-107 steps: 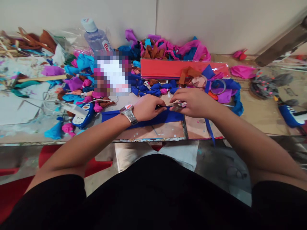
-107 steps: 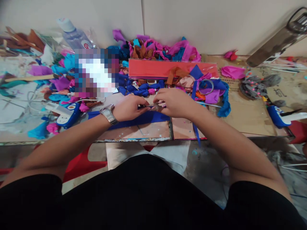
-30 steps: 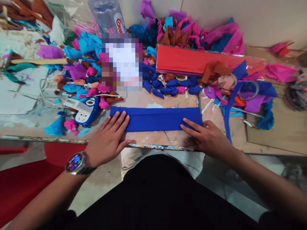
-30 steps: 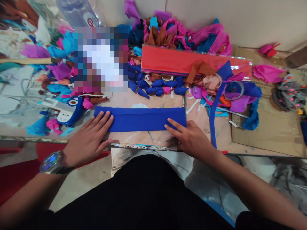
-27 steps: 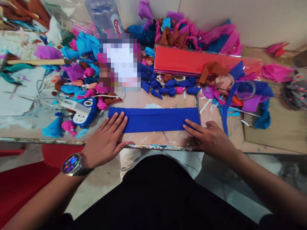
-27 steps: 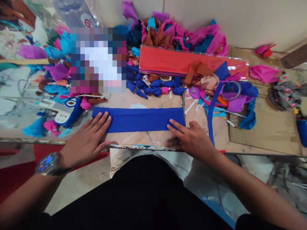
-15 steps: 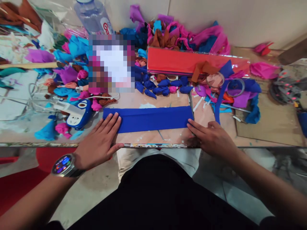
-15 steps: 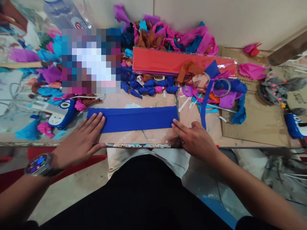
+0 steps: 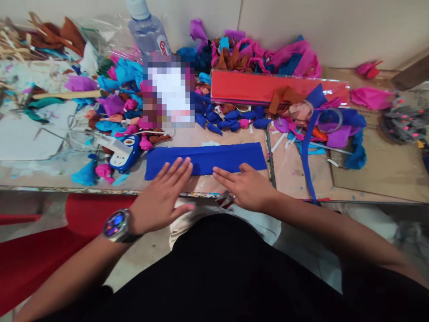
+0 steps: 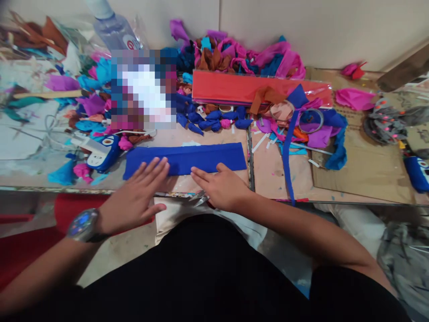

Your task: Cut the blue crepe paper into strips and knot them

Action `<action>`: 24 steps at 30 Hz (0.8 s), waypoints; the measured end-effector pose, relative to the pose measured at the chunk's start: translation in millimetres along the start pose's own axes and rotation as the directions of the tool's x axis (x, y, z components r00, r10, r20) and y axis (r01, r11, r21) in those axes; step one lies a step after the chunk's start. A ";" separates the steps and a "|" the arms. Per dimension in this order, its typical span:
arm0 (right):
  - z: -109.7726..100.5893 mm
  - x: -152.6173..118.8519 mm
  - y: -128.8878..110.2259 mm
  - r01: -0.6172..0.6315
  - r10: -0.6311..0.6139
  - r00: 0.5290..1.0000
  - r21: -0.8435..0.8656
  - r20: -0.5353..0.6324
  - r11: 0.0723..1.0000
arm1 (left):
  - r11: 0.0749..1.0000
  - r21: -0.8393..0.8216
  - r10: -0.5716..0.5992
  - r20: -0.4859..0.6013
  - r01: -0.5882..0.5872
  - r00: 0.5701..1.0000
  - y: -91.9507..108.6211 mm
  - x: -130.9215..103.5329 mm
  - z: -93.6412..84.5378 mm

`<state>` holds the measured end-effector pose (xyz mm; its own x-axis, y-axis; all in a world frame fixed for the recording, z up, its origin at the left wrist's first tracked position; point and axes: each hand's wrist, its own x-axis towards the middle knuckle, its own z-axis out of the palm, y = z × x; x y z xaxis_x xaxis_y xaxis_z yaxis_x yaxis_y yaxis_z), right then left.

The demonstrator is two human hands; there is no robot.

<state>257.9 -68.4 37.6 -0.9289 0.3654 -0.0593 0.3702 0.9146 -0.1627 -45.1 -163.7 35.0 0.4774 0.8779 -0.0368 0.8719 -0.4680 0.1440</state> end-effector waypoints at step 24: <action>-0.3 -92.8 39.4 -0.211 0.210 0.977 -0.045 -0.019 0.976 | 0.991 0.029 -0.132 0.006 0.132 0.991 -3.3 -34.2 17.7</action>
<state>358.8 -66.2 37.0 -0.8301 0.5528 -0.0730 0.5576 0.8238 -0.1020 -62.4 -194.0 18.3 0.3589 0.9313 -0.0616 0.9299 -0.3511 0.1093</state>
